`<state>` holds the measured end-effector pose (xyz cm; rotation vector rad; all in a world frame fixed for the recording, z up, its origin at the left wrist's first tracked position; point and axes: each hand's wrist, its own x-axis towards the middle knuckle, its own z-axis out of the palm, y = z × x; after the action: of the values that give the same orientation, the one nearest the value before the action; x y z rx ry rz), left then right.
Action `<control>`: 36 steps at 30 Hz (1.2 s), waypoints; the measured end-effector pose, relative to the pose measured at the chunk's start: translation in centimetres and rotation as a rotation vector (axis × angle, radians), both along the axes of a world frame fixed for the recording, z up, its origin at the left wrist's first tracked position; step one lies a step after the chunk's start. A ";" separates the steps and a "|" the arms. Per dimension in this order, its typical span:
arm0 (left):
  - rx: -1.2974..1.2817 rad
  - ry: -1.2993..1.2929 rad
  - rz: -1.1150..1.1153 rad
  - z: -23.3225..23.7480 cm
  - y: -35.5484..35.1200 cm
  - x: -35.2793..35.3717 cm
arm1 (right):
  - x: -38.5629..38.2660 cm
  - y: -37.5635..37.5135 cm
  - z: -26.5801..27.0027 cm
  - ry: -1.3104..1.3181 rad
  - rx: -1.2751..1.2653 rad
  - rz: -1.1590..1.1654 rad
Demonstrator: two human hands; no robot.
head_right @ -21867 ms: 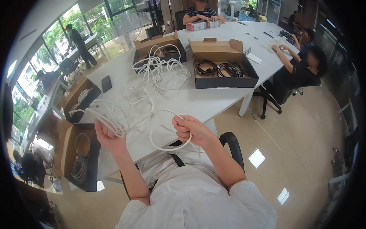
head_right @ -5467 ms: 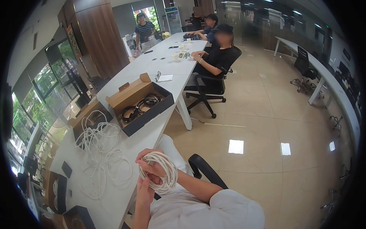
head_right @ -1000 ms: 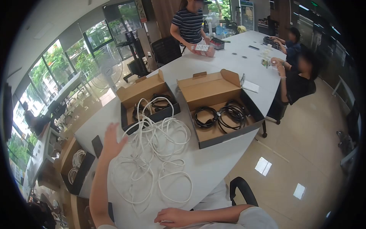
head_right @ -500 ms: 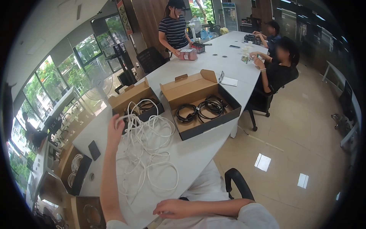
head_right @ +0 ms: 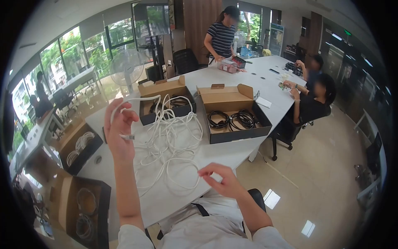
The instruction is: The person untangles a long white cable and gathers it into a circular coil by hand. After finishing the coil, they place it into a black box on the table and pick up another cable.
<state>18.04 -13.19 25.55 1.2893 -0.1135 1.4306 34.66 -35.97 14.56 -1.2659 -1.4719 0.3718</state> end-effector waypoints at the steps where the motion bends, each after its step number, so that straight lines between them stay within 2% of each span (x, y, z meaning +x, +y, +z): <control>1: 0.008 -0.051 -0.030 0.0 -0.3 -0.7 | 0.0 0.5 0.1 0.003 0.002 -0.033; 4: 0.010 -0.180 -0.104 0.4 -1.1 -2.3 | 0.6 3.0 -1.6 0.088 0.071 -0.111; 8: -0.037 -0.326 -0.221 0.4 -2.1 -4.8 | 0.9 5.7 -2.7 0.099 -0.030 -0.203; 11: 0.117 -0.325 -0.484 0.9 -2.2 -8.2 | 1.6 8.7 -4.2 0.125 -0.060 -0.328; 13: 0.156 -0.271 -0.439 1.7 -3.1 -10.2 | 3.2 11.5 -6.4 0.127 -0.042 -0.399; 17: 0.208 -0.265 -0.396 2.2 -2.0 -12.4 | 6.4 16.5 -7.3 0.107 0.096 -0.487; 18: 0.129 -0.304 -0.334 2.2 -2.1 -12.7 | 6.2 17.7 -6.5 0.138 0.118 -0.455; 21: 0.117 -0.409 -0.498 2.3 -1.8 -14.2 | 5.5 20.6 -5.1 0.100 0.085 -0.419; 22: 0.037 -0.474 -0.568 2.9 -2.7 -14.6 | 5.2 21.3 -4.9 0.064 0.066 -0.420; 25: 0.043 -0.659 -0.569 2.2 -2.8 -16.8 | 5.7 23.9 -6.0 0.013 -0.064 -0.411; 26: -0.006 -0.697 -0.559 2.2 -3.0 -17.4 | 5.8 24.4 -6.2 0.068 -0.107 -0.352; 29: 0.123 -0.761 -0.291 2.0 -2.4 -17.6 | 6.2 25.2 -5.8 0.199 -0.280 -0.147; 31: 0.186 -0.680 -0.269 1.8 -1.9 -17.6 | 7.0 25.4 -5.3 0.239 -0.453 0.013; 33: 0.241 -0.597 -0.241 1.7 -1.5 -17.3 | 7.6 24.9 -4.9 0.131 -0.544 0.078; 34: 0.308 -0.489 -0.135 1.7 -1.3 -16.9 | 7.8 24.6 -4.5 0.075 -0.591 0.111; 36: 0.384 -0.235 -0.168 1.9 -1.1 -15.8 | 9.0 24.9 -5.5 -0.081 -0.469 0.097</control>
<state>2.27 -14.31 27.48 1.3746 -0.6661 1.4527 43.62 -11.09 9.02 -1.5941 -1.5723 0.7718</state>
